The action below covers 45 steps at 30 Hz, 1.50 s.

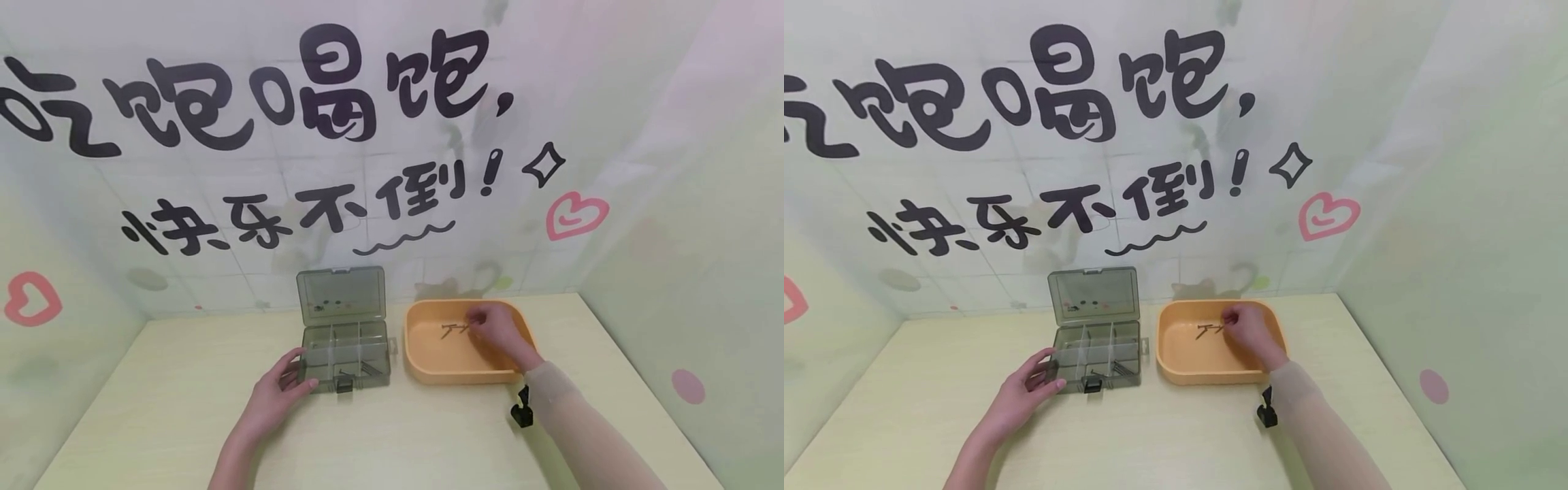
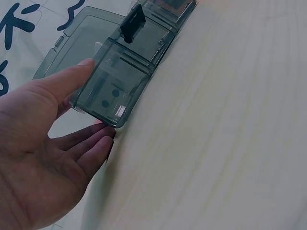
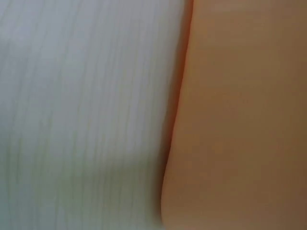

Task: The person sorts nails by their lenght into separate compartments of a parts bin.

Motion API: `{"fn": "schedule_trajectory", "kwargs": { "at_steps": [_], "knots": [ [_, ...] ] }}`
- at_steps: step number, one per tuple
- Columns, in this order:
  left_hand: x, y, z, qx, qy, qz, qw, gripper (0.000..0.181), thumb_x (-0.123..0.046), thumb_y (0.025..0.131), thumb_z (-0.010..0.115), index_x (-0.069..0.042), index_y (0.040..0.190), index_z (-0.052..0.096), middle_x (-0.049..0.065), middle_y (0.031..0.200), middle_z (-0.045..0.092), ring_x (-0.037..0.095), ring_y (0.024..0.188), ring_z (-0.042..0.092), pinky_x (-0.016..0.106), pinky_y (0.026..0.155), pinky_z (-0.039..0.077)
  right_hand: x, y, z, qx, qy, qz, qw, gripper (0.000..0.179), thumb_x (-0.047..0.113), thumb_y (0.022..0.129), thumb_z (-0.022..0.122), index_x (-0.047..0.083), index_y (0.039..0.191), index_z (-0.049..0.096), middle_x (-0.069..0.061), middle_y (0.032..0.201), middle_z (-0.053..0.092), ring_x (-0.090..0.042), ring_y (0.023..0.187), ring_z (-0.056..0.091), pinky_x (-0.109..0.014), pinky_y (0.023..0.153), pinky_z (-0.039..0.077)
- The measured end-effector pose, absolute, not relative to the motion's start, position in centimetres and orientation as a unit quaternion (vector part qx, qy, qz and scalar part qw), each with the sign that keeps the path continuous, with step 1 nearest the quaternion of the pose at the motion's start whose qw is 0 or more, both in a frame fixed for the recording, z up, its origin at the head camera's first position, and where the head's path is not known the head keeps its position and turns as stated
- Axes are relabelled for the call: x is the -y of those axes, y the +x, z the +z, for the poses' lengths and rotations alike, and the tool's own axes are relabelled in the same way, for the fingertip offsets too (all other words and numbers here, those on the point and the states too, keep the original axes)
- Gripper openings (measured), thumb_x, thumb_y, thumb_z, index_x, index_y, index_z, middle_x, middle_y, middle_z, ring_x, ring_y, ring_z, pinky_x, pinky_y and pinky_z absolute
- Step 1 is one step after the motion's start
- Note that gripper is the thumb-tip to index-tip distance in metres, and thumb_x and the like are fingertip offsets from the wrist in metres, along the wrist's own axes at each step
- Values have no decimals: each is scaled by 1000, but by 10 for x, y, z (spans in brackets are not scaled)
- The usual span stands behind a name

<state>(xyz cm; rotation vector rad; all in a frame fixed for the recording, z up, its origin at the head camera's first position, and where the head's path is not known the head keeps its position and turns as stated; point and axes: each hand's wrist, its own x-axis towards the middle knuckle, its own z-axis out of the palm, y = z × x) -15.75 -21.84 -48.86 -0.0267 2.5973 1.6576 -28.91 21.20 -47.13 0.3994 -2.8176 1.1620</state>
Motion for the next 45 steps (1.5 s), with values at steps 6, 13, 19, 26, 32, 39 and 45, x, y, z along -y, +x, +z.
{"fn": "schedule_trajectory", "kwargs": {
  "at_steps": [6, 13, 19, 26, 32, 39, 45],
  "knots": [
    [218, -157, -491, -841, -5, 541, 27, 74, -26, 95, 77, -12, 156, 39, 34, 151, 42, 49, 140, 42, 51, 114, 41, -210, -290, -473, 922, 144, 356, 43, 21, -10, 82, 67, -9, 102, 75, -15, 94, 73, -23, 82, 63, -37, 74, 58],
    [219, -158, -492, -840, -5, 542, 27, 74, -26, 95, 78, -12, 156, 39, 34, 151, 41, 49, 140, 41, 50, 114, 41, -210, -292, -477, 920, 162, 355, 48, 21, -12, 78, 67, -9, 98, 75, -16, 92, 73, -24, 81, 64, -39, 73, 59],
    [219, -158, -491, -840, -7, 542, 27, 74, -26, 95, 77, -13, 156, 39, 34, 151, 41, 49, 140, 41, 50, 114, 41, -210, -292, -478, 920, 161, 356, 26, 21, -11, 79, 67, -9, 98, 75, -18, 95, 73, -28, 85, 66, -43, 76, 60],
    [219, -158, -491, -837, -6, 546, 28, 74, -25, 95, 77, -12, 156, 39, 33, 152, 41, 48, 140, 42, 49, 114, 41, -210, -291, -477, 927, 163, 338, 17, 16, -12, 78, 69, -7, 92, 74, -16, 91, 72, -27, 83, 64, -45, 77, 59],
    [218, -158, -491, -840, -5, 543, 25, 74, -26, 95, 77, -13, 156, 39, 33, 151, 42, 48, 140, 43, 49, 114, 41, -210, -290, -476, 933, 162, 320, 11, 10, -9, 80, 71, -3, 85, 76, -10, 84, 72, -21, 77, 62, -38, 71, 58],
    [219, -159, -492, -842, -4, 539, 24, 75, -28, 95, 77, -13, 157, 37, 33, 152, 40, 48, 141, 41, 49, 115, 41, -210, -289, -475, 938, 168, 304, 0, 10, -6, 84, 71, 0, 84, 78, -8, 81, 72, -17, 74, 60, -33, 69, 56],
    [219, -159, -493, -841, -6, 541, 26, 75, -28, 95, 77, -13, 157, 38, 33, 152, 41, 48, 141, 41, 49, 115, 41, -211, -288, -476, 938, 179, 296, -2, 14, -9, 81, 68, 1, 84, 78, -5, 81, 72, -16, 73, 60, -33, 67, 56]
  ]
}}
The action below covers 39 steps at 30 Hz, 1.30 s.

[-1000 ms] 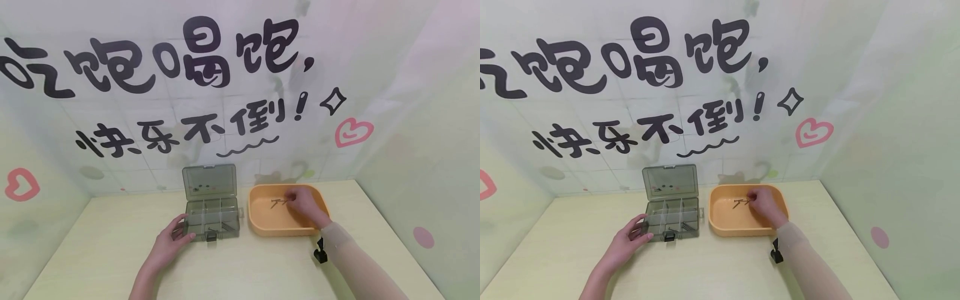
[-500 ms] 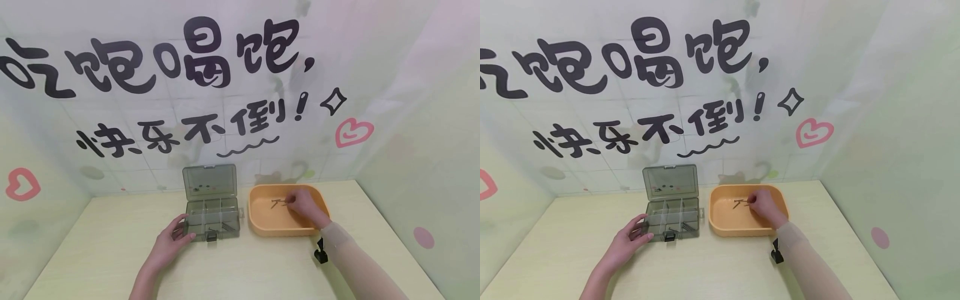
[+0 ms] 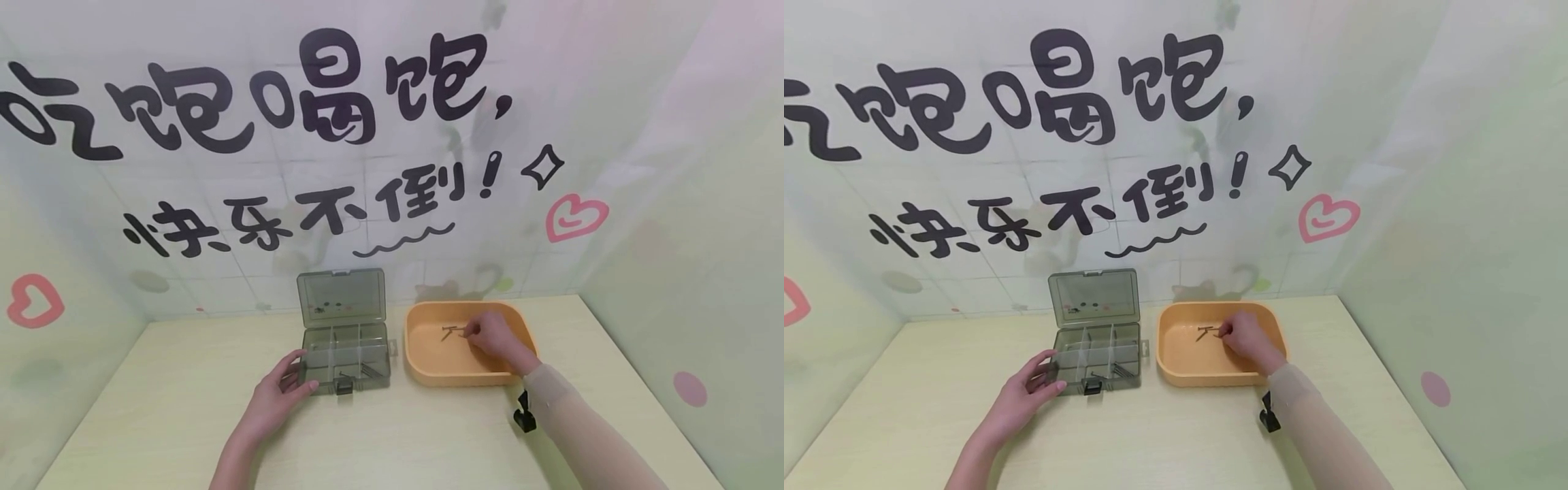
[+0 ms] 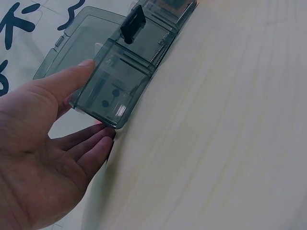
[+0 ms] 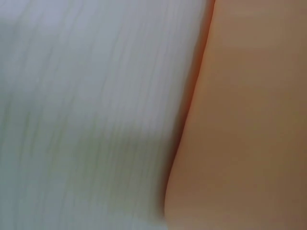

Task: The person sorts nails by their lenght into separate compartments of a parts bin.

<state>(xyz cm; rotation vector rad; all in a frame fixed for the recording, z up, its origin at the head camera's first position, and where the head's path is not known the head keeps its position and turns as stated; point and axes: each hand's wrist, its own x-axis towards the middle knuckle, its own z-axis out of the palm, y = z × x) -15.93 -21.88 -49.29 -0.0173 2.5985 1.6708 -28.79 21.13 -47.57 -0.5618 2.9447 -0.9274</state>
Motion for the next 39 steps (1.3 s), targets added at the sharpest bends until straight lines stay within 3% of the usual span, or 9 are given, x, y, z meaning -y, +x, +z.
{"fn": "schedule_trajectory", "kwargs": {
  "at_steps": [15, 39],
  "knots": [
    [218, -157, -490, -840, -9, 541, 28, 75, -27, 95, 77, -14, 157, 38, 32, 152, 41, 47, 141, 41, 48, 115, 41, -202, -280, -462, -930, -164, -329, 16, 7, 0, 92, 70, 1, 93, 77, -5, 89, 73, -19, 81, 63, -38, 77, 60],
    [219, -159, -491, -838, -7, 544, 32, 75, -28, 95, 77, -14, 157, 37, 31, 154, 39, 47, 142, 39, 50, 115, 41, -171, -263, -440, -881, -205, -425, 24, 9, -1, 91, 72, -2, 98, 77, -8, 92, 76, -16, 83, 68, -30, 74, 60]
  ]
}}
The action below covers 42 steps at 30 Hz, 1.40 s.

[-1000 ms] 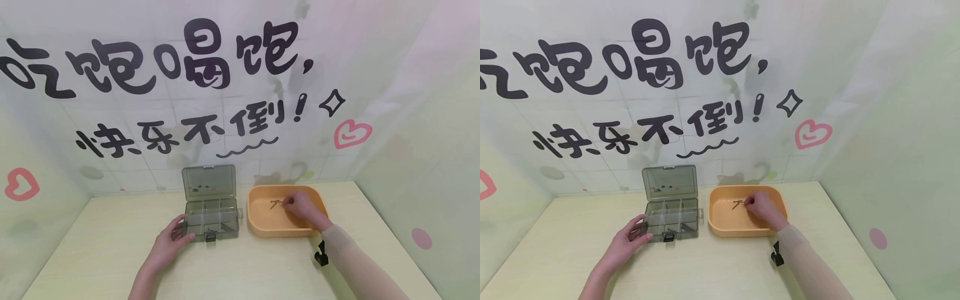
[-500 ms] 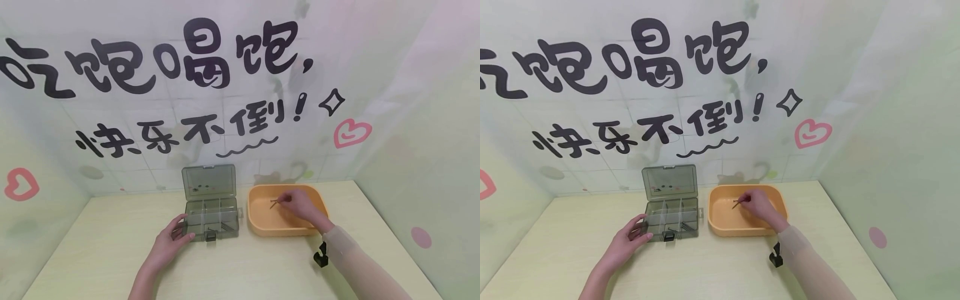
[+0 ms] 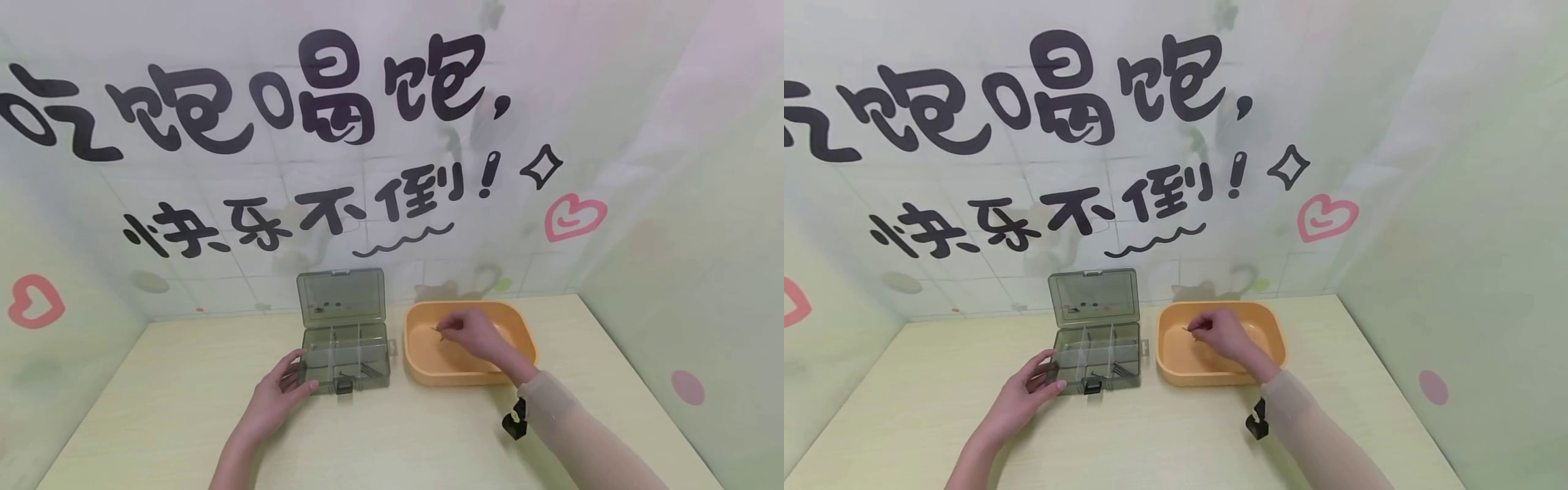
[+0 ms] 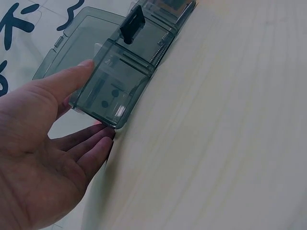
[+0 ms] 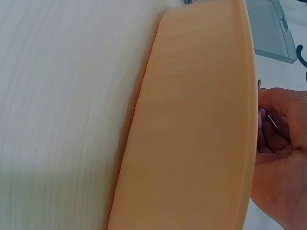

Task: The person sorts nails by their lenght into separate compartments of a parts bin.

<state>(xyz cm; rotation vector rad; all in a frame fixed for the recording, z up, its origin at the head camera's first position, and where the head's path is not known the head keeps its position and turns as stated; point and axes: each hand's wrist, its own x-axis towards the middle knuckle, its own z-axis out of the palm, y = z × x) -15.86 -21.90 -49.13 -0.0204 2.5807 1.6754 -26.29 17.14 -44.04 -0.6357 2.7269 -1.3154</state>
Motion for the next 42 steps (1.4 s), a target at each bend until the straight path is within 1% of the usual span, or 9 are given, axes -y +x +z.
{"fn": "schedule_trajectory", "kwargs": {
  "at_steps": [5, 9, 12, 21, 26, 31, 37, 42],
  "knots": [
    [220, -157, -490, -840, -9, 542, 34, 75, -28, 95, 77, -14, 157, 37, 32, 154, 39, 48, 143, 38, 51, 115, 41, -160, -260, -440, -871, -219, -439, 17, 7, -2, 89, 73, -2, 95, 77, -7, 90, 76, -14, 80, 66, -28, 72, 59],
    [221, -156, -490, -841, -13, 540, 35, 74, -27, 96, 76, -13, 157, 37, 33, 153, 39, 49, 142, 38, 51, 115, 41, -147, -257, -442, -861, -232, -451, 29, 7, -2, 89, 73, -3, 96, 77, -8, 91, 76, -15, 81, 66, -28, 74, 60],
    [221, -156, -489, -841, -14, 539, 34, 74, -26, 96, 76, -12, 157, 37, 33, 153, 39, 49, 142, 38, 51, 115, 41, -139, -254, -441, -859, -238, -452, 37, 8, -1, 90, 73, -2, 96, 77, -7, 92, 76, -15, 82, 67, -28, 75, 60],
    [221, -156, -490, -838, -10, 545, 34, 74, -26, 96, 76, -12, 157, 37, 33, 154, 38, 49, 142, 37, 52, 116, 39, -123, -249, -436, -861, -245, -444, 30, 9, -3, 89, 73, 2, 94, 78, -5, 91, 75, -14, 82, 67, -28, 77, 60],
    [219, -157, -491, -836, -7, 548, 33, 74, -27, 96, 76, -12, 157, 37, 34, 153, 38, 49, 142, 38, 51, 116, 39, -118, -247, -434, -862, -231, -451, 31, 9, -3, 89, 73, 1, 95, 77, -4, 91, 75, -14, 83, 67, -27, 77, 60],
    [217, -157, -492, -835, -8, 549, 32, 76, -27, 96, 76, -12, 158, 36, 34, 153, 38, 49, 142, 39, 51, 115, 40, -109, -246, -432, -866, -220, -447, 29, 7, 0, 89, 75, 1, 96, 77, -5, 90, 74, -12, 80, 64, -26, 74, 59],
    [217, -157, -492, -834, -8, 551, 30, 75, -26, 96, 76, -11, 158, 36, 34, 153, 39, 48, 142, 39, 50, 115, 40, -96, -243, -429, -862, -239, -446, 27, 8, 1, 91, 74, 0, 98, 78, -6, 91, 74, -13, 82, 66, -26, 76, 59],
    [218, -157, -492, -835, -9, 550, 30, 76, -27, 96, 76, -12, 158, 36, 34, 153, 39, 48, 142, 39, 50, 115, 40, -82, -241, -430, -852, -262, -451, 39, 10, -1, 92, 71, -1, 101, 76, -5, 93, 75, -14, 83, 67, -25, 76, 59]
  ]
}}
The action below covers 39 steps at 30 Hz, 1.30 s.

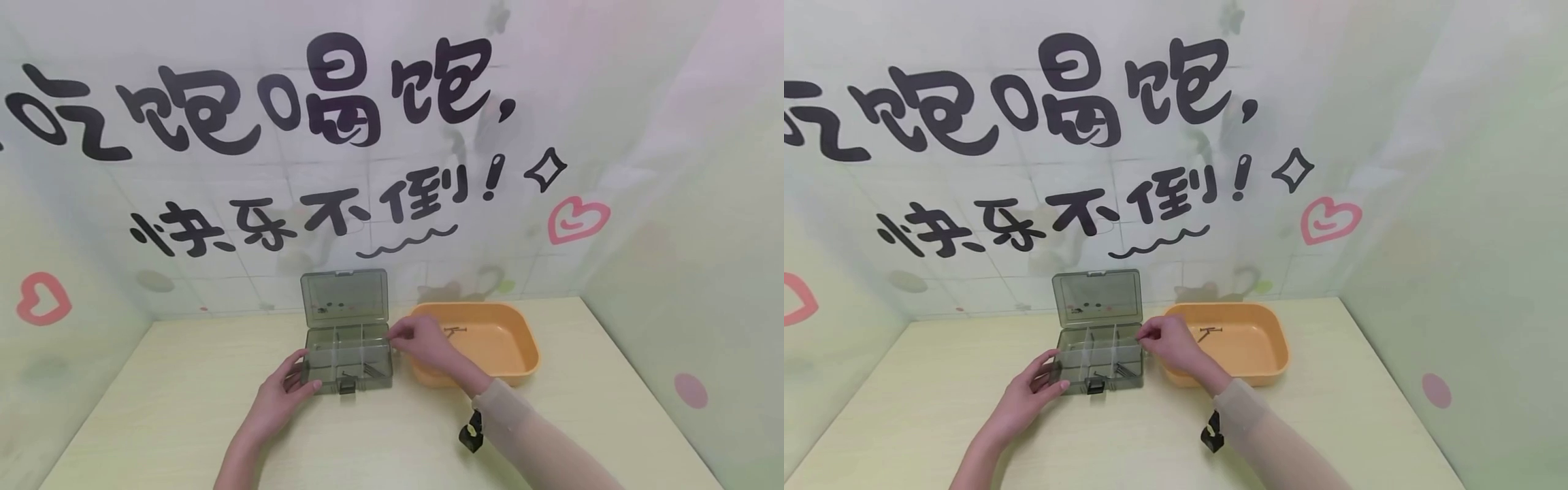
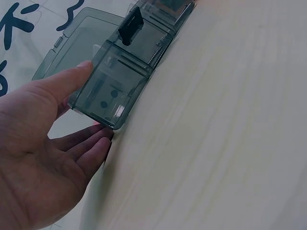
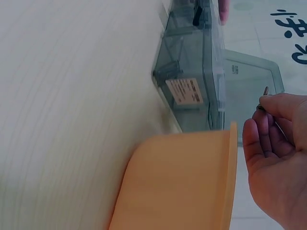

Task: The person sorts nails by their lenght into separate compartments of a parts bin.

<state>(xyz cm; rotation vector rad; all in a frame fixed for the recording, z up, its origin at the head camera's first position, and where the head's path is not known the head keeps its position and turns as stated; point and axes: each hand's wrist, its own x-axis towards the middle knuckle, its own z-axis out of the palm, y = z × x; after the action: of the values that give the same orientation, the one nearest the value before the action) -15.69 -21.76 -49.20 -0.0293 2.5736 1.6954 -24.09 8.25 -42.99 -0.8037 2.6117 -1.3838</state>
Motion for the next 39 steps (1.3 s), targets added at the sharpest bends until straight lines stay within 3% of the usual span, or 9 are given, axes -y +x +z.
{"fn": "schedule_trajectory", "kwargs": {
  "at_steps": [8, 22, 39],
  "knots": [
    [219, -156, -493, -837, -7, 546, 31, 75, -26, 96, 75, -12, 158, 35, 33, 153, 39, 48, 142, 39, 50, 116, 39, -58, -238, -432, -838, -286, -463, 39, 11, -6, 91, 71, -2, 100, 76, -8, 95, 75, -15, 83, 68, -21, 74, 59],
    [219, -156, -492, -839, -3, 544, 20, 74, -23, 97, 75, -12, 158, 35, 34, 153, 39, 48, 141, 40, 50, 115, 41, -17, -231, -444, -851, -255, -455, 61, 9, 0, 92, 73, 6, 97, 77, -4, 90, 73, -7, 79, 63, -19, 71, 57],
    [218, -157, -495, -835, 3, 550, 16, 75, -24, 96, 76, -10, 158, 36, 34, 151, 41, 47, 140, 42, 49, 114, 41, -36, -227, -441, -850, -258, -459, 40, 12, 1, 91, 74, 5, 101, 77, -1, 96, 73, -13, 87, 67, -22, 79, 58]
  ]
}}
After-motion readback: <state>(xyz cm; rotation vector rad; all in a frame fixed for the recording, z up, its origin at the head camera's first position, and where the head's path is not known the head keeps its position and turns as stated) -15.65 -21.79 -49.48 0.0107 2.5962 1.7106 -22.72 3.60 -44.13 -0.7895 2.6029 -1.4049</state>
